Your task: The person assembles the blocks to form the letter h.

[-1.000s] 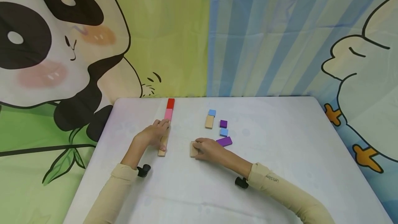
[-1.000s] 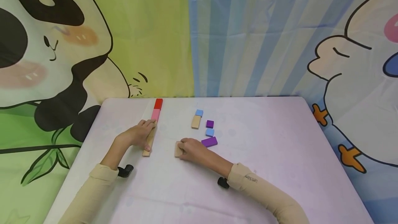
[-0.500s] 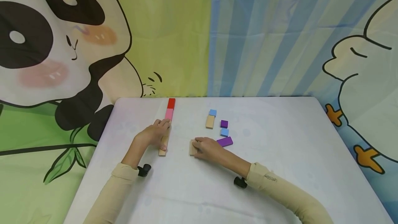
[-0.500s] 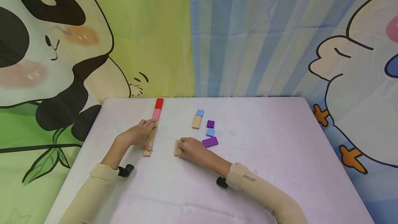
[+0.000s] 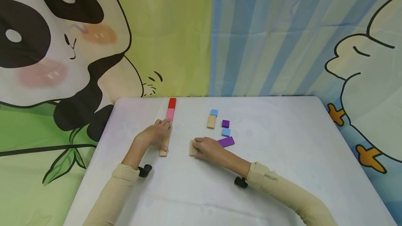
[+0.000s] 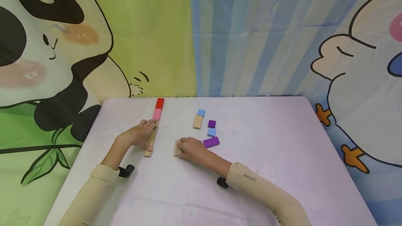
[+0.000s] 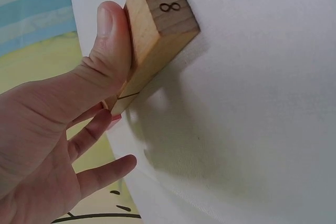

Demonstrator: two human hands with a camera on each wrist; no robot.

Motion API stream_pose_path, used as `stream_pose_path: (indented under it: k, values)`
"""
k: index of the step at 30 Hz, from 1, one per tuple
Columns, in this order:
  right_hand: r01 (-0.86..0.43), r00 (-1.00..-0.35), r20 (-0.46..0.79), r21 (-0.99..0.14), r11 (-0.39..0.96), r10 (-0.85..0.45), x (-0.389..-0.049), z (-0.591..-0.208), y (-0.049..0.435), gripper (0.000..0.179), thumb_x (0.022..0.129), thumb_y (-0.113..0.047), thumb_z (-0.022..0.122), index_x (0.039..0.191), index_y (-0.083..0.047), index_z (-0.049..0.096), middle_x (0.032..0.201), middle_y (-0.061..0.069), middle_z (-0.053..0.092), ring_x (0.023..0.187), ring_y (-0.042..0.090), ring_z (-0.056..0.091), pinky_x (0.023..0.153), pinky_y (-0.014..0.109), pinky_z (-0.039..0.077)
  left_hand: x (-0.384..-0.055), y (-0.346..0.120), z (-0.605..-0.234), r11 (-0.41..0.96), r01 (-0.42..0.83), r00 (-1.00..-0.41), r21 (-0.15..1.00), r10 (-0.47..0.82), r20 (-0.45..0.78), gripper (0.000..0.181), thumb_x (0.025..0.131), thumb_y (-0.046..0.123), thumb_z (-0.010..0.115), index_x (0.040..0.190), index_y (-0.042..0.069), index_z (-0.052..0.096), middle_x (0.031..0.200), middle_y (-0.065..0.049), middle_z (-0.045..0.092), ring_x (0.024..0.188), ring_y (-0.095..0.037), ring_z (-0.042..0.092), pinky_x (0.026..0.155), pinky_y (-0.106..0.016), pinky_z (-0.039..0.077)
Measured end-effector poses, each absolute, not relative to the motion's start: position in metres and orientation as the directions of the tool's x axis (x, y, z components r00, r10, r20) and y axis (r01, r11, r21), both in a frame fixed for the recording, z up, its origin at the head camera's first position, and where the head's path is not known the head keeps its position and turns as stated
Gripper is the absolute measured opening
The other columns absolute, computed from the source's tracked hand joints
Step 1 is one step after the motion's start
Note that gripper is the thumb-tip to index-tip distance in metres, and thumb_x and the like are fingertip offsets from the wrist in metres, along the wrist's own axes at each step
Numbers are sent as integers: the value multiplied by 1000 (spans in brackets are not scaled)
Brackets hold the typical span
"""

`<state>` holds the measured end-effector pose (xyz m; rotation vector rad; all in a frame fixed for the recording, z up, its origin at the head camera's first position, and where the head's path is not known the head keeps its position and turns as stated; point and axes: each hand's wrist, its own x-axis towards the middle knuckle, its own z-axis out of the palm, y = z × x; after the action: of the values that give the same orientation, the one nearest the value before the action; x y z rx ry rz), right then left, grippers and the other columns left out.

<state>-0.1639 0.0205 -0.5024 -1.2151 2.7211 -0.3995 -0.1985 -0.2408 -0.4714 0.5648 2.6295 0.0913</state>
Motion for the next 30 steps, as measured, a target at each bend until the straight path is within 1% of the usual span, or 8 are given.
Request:
stream_pose_path:
  k: [2,4,9,13,17,20,25,30]
  values:
    - [-704,-669,-20,-304,642,-743,-164,-502,19,25,86,-31,73,100,-12,66,130,13,64,106,26,67,84,34,57,-198,-241,-472,915,373,-816,155,403,-415,106,68,44,83,148,2,29,160,-17,20,138,-39,30,106,-53,42]
    - [-697,-674,-31,-307,648,-738,-163,-502,18,26,87,-32,72,103,-12,67,131,13,63,107,26,67,83,33,57,-198,-241,-472,912,378,-814,157,408,-412,106,68,44,83,147,1,29,159,-18,20,138,-39,30,105,-54,43]
    - [-687,-682,-41,-307,658,-730,-162,-502,18,34,87,-33,72,114,-12,68,132,13,63,111,27,65,88,34,57,-198,-240,-471,914,376,-813,153,405,-418,106,67,44,84,147,1,29,159,-17,20,138,-39,30,104,-54,44]
    - [-685,-685,-37,-307,661,-728,-163,-503,18,36,87,-33,72,116,-12,68,133,13,62,114,27,64,91,35,56,-198,-240,-471,913,380,-813,149,406,-417,105,68,44,83,147,2,29,160,-17,19,139,-39,30,105,-54,44]
    - [-687,-688,-22,-302,661,-725,-163,-507,18,41,87,-33,72,120,-11,67,133,13,61,114,27,64,91,34,56,-198,-242,-471,914,378,-818,150,405,-409,105,68,43,84,147,1,29,160,-17,19,139,-40,30,106,-54,42]
    - [-688,-689,-13,-303,659,-725,-162,-508,19,41,87,-32,72,121,-11,66,134,14,61,113,27,64,89,34,57,-199,-242,-470,913,378,-819,152,406,-406,106,68,43,84,147,1,29,160,-18,20,138,-40,30,106,-55,42]
    - [-706,-676,12,-297,643,-736,-161,-507,18,38,86,-31,73,117,-8,67,131,16,62,110,29,65,86,36,57,-198,-242,-470,911,384,-818,152,412,-401,105,67,44,84,146,0,30,159,-18,22,137,-40,31,105,-54,43]
    - [-696,-680,2,-314,646,-733,-160,-504,17,34,87,-31,72,114,-10,67,132,14,62,108,27,65,81,35,58,-198,-242,-471,906,397,-821,145,421,-386,104,66,44,84,145,0,32,157,-18,24,136,-40,33,105,-54,43]
